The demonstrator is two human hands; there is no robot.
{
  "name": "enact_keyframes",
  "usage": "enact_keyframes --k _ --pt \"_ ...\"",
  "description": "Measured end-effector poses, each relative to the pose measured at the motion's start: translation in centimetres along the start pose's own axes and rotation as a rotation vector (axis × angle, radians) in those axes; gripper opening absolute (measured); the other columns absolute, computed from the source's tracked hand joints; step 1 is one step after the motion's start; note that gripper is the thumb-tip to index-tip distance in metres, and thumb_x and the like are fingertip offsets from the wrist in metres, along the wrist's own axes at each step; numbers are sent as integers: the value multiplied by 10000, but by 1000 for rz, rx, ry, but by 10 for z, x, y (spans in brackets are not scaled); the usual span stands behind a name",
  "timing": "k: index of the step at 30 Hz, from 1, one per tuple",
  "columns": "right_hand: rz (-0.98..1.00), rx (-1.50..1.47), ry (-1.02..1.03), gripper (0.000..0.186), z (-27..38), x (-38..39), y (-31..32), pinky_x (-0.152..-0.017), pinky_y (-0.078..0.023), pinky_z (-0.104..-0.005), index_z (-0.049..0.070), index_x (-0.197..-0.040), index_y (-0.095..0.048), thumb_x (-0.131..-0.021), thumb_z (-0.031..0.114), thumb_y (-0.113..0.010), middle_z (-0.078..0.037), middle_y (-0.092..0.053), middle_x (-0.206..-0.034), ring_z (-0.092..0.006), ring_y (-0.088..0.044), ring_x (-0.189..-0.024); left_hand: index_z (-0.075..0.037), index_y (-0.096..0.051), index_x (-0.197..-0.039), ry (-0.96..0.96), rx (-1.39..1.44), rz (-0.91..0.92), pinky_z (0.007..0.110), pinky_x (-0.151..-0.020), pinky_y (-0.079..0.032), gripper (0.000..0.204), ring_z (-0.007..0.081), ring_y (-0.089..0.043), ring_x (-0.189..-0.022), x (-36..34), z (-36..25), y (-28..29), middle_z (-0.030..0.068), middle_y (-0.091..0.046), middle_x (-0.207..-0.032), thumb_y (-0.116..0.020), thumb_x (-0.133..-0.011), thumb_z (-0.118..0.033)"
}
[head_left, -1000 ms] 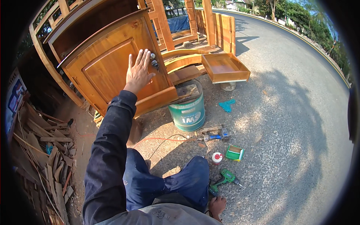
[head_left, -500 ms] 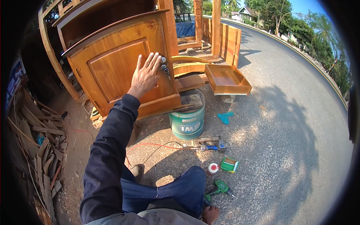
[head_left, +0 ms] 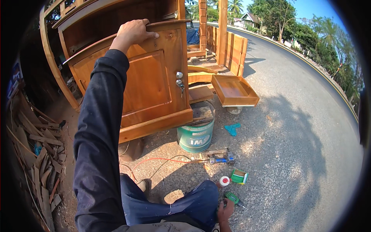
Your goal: The person assembles and repairs a wooden cabinet by installing a hinge using a power drill and checking the door alignment.
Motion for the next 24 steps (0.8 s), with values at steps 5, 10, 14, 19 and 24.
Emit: enact_keyframes --k 5,10,14,19,24 --pt "-446 -698 492 421 249 -248 37 -1003 -469 -425 -33 -1363 -466 -1039 236 -472 -162 -553 -1285 -260 -573 -1148 -141 -542 -1433 23 103 14 441 -965 -530 883 288 -640 -1197 -3 3 -6 116 -672 -1287 -682 -779 -717" --pt "-1225 -724 715 413 450 -381 131 -997 -417 -455 -25 -1391 -352 -1060 206 -437 -200 -532 -1224 -284 -534 -1142 -146 -536 -1442 18 163 94 440 -993 -515 884 283 -622 -1227 -8 -3 3 103 -654 -1324 -706 -772 -695" --pt "-1434 -450 658 413 554 -450 67 -924 -373 -462 77 -1380 -445 -974 91 -522 -146 -534 -1177 -320 -519 -1110 -130 -530 -1445 21 192 89 438 -1012 -505 937 292 -620 -1229 -9 -13 8 110 -652 -1325 -737 -731 -700" --pt "-1317 -409 756 460 566 -455 33 -910 -366 -461 151 -1371 -482 -928 49 -558 -110 -541 -1162 -309 -522 -1104 -97 -522 -1449 28 211 64 436 -1009 -509 1009 303 -630 -1210 -8 2 -7 142 -650 -1319 -754 -691 -720" --pt "-1581 -533 819 435 524 -405 105 -929 -386 -421 115 -1356 -487 -935 39 -569 -121 -544 -1142 -282 -537 -1069 -114 -526 -1448 10 179 101 450 -1009 -509 971 303 -629 -1212 -11 -1 -10 137 -654 -1312 -744 -714 -710"
Point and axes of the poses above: each hand's wrist, its own x-axis away from the middle knuckle, its own y-axis out of the back of the hand, z = x × y, the point moved 10 cm from there along -x, towards the middle knuckle
